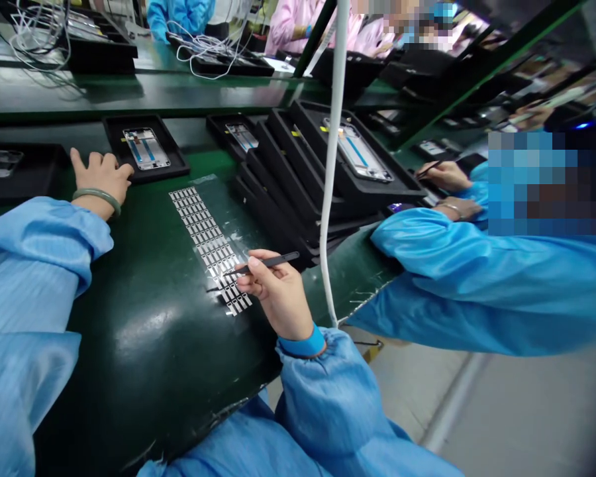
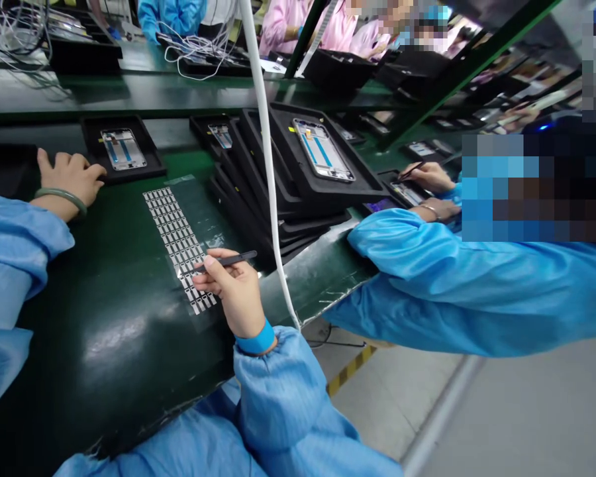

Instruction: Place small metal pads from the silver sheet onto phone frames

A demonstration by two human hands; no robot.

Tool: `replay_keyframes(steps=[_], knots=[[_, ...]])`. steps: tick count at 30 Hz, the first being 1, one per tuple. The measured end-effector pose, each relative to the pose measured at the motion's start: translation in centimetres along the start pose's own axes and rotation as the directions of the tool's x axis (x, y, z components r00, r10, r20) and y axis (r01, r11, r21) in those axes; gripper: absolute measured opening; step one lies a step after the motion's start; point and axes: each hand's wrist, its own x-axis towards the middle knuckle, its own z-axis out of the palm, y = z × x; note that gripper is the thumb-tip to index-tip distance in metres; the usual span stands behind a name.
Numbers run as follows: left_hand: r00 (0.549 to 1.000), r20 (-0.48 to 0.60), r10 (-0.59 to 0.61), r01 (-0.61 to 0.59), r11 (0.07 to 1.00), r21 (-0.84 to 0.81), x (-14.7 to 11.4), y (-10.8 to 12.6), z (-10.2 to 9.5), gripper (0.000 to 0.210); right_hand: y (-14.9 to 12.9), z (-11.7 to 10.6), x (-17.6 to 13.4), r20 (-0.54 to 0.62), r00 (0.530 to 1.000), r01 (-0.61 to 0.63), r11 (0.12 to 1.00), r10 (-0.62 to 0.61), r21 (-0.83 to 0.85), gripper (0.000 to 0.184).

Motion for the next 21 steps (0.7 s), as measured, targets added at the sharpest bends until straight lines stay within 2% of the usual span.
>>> replay_keyframes(steps=[4, 8, 12, 14, 18, 21], knots=[[1.0, -0.009, 0.008, -0.008, 0.999, 0.034, -1.1, -0.4, -2.8, 0.048, -0.3, 0.3, -0.4, 0.014, 1.0, -0.013, 1.0, 0.013, -0.007, 0.025], [0.993, 0.06, 0.106, -0.109, 0.992, 0.059, -5.0, -1.4, -4.4, 0.042, -0.8, 0.5, -0.7, 0.047, 0.998, -0.049, 0.999, 0.05, -0.019, 0.021], [0.972, 0.129, 0.199, -0.208, 0.976, 0.066, -12.4, -1.7, -4.5, 0.025, -1.4, 1.0, -0.7, 0.099, 0.992, -0.079, 0.997, 0.078, 0.003, 0.022], [0.948, 0.108, 0.3, -0.299, 0.954, -0.02, -17.0, -1.4, -4.7, 0.02, -1.6, 1.4, -0.7, 0.129, 0.987, -0.099, 0.995, 0.096, 0.014, 0.024], [0.92, 0.139, 0.367, -0.348, 0.927, -0.142, -25.8, 1.0, -5.5, 0.026, -1.4, 2.8, -0.7, 0.174, 0.977, -0.123, 0.992, 0.121, -0.003, 0.03], [0.92, 0.136, 0.368, -0.339, 0.92, -0.196, -30.5, 3.2, -5.4, 0.021, -0.8, 4.3, -0.8, 0.228, 0.966, -0.121, 0.992, 0.125, -0.028, 0.028]])
